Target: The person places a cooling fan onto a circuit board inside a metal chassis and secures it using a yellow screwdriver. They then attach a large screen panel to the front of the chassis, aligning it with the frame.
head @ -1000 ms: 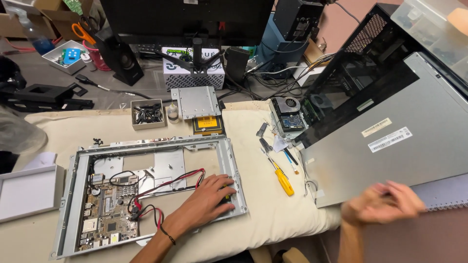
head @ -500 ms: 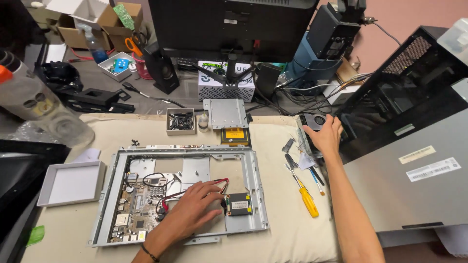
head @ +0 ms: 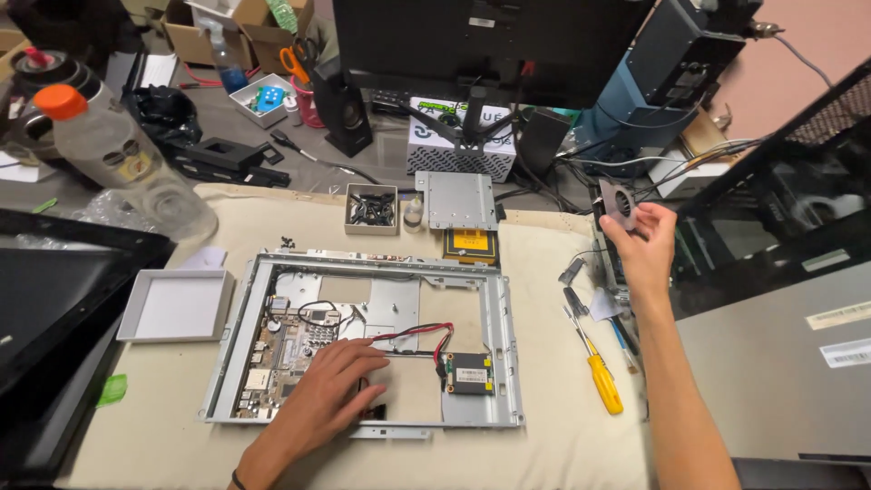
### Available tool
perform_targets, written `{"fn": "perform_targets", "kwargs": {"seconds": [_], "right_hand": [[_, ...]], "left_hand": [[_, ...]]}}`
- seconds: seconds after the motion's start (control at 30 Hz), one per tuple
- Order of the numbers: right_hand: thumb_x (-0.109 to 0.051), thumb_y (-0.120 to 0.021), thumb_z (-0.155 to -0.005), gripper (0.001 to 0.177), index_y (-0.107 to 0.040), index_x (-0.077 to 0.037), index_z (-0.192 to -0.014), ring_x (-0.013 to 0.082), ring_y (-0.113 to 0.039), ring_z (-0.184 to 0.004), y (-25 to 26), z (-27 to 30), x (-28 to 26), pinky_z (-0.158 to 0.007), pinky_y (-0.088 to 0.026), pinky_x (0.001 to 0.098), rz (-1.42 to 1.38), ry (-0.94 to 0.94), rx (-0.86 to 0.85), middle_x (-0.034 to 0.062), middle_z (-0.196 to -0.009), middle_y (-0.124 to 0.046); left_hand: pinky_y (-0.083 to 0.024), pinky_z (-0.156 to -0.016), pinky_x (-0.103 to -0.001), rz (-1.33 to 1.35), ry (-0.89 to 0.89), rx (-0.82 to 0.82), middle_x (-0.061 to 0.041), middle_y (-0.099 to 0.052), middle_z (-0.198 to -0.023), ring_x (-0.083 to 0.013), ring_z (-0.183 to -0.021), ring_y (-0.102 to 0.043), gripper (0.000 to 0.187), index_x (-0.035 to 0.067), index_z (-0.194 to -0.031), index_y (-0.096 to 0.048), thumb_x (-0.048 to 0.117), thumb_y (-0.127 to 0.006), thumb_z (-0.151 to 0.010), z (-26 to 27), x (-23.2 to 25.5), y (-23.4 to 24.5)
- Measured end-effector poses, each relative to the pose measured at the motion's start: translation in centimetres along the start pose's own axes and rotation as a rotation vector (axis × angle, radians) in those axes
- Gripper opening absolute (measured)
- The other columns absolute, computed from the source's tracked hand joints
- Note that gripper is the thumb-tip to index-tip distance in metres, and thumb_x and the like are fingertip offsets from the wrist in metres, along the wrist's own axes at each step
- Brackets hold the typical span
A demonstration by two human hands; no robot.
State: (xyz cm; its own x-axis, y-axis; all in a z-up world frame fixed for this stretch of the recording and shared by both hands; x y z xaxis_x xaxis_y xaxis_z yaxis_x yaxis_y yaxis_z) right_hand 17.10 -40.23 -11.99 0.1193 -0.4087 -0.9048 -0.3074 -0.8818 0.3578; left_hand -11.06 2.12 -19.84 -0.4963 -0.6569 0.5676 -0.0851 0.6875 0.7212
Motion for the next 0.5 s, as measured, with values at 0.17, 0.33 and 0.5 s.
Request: {"fn": "perform_targets", "kwargs": {"seconds": [0.17,0.33,0.5], "right_hand": [[-0.025,-0.087,-0.088,0.068,-0.049,-0.009,-0.142,0.0251,-0.061,-0.142,-3.9,7.9,-2.8,-0.124,-0.051,0.0398,-0.318,0.200,-0.219,0.0153,-0.149,-0.060],[-0.023,-0.087,-0.084,0.071,-0.050,-0.007,-0.143,0.0272,-0.060,-0.147,-8.4,16.6,-5.2,-0.122,-0.052,0.0405,-0.511,0.183,-0.438,0.0192,-0.159,-0.061],[-0.020,-0.092,-0.081,0.067,-0.054,-0.011,-0.136,0.0330,-0.057,-0.153,-11.8,25.0,-7.5,-0.117,-0.055,0.0433,-0.523,0.272,-0.621,0.0215,-0.161,-0.058]], "left_hand": [[-0.047,-0.112,-0.045,0.078,0.080,0.098,-0.006,-0.080,-0.131,-0.0266,-0.130,-0.070,0.030,0.011,-0.132,-0.074,0.030,-0.070,-0.109,0.5,1.4,1.1],[-0.050,-0.099,-0.039,0.096,0.165,0.236,-0.003,-0.084,-0.120,-0.0226,-0.113,-0.075,0.023,0.011,-0.125,-0.076,0.027,-0.069,-0.109,1.8,2.2,1.2],[-0.061,-0.066,-0.025,0.404,0.582,0.390,-0.001,-0.090,-0.111,-0.0122,-0.103,-0.085,0.029,0.014,-0.126,-0.081,0.028,-0.075,-0.102,4.6,3.4,2.0]]}}
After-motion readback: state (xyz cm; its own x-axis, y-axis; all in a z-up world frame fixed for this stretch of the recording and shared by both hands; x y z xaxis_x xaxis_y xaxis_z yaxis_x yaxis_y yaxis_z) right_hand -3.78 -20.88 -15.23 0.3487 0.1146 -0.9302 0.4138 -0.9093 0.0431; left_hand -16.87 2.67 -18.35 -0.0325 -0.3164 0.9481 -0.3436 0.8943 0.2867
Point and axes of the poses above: each hand's wrist, its own z-axis away from the middle knuckle, its own y-axis out of the back of the hand, x = y × z, the point moved 4 cm from there along -z, towards the middle knuckle
